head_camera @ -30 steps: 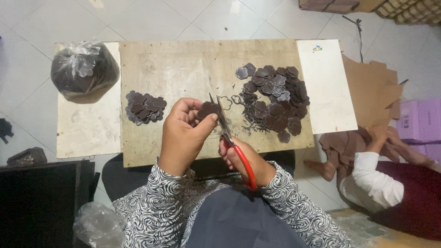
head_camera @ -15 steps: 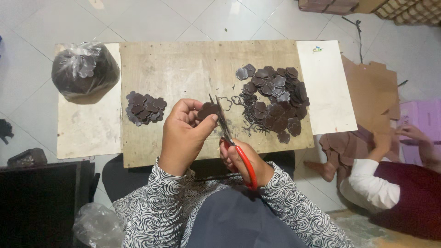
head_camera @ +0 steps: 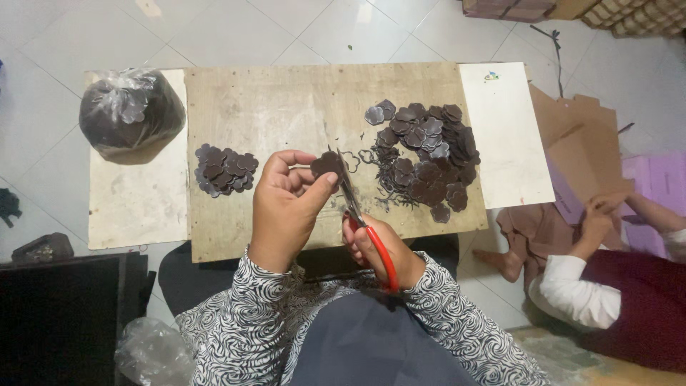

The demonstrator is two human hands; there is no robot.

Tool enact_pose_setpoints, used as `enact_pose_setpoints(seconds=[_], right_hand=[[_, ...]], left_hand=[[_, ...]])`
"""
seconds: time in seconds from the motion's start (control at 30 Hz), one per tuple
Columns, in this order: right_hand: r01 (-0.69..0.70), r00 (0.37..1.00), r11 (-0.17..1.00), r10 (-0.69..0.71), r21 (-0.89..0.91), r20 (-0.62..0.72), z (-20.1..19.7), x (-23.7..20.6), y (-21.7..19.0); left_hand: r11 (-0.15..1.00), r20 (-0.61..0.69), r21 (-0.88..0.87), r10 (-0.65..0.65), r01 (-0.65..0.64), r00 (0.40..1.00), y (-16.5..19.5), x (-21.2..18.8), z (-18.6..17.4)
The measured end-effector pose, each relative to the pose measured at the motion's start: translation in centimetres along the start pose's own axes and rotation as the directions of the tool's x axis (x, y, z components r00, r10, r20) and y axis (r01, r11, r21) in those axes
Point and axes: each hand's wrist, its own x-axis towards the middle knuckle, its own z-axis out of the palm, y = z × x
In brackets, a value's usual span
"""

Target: The person sits at a workbench and uses red-handled scissors to trim the edges of dark flower-shaped fabric cutouts one at a time, placing each trimmed piece onto a growing pile on the board. They continue trimming pieces from the pile throughout the episode.

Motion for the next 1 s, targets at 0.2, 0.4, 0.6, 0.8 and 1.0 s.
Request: enact_pose_setpoints(seconds=[0.2,0.4,0.6,0.8,1.0], right_hand=[[0.059,0.998,0.991,-0.06,-0.117,-0.005,-0.18,0.07,-0.29],[0.073,0.997,0.997,-0.073,-0.038,0.005,-0.04,0.15,-0.5],[0.055,0.998,0.998,-0.054,-0.036,0.013,-0.09,0.14,-0.76],[0.044,0.999,0.997,-0.044,-0.063,0.006,-0.12,0.08,-0.87],[0.064,0.998,0.993,-0.064,-0.1,0.005,-0.14,0.04,-0.7]], left_hand=[[0.999,0.039,0.031,-0.01,0.008,0.999,-0.32,-0.19,-0.01],[1.0,0.032,0.008,0.002,-0.003,0.999,-0.33,0.04,-0.06],[1.0,0.009,0.008,-0.004,0.004,1.0,-0.37,-0.01,0.0],[1.0,0.012,-0.029,-0.012,0.012,1.0,-0.28,-0.02,-0.05],[1.0,-0.014,-0.014,-0.01,0.01,1.0,-0.07,0.04,-0.17]])
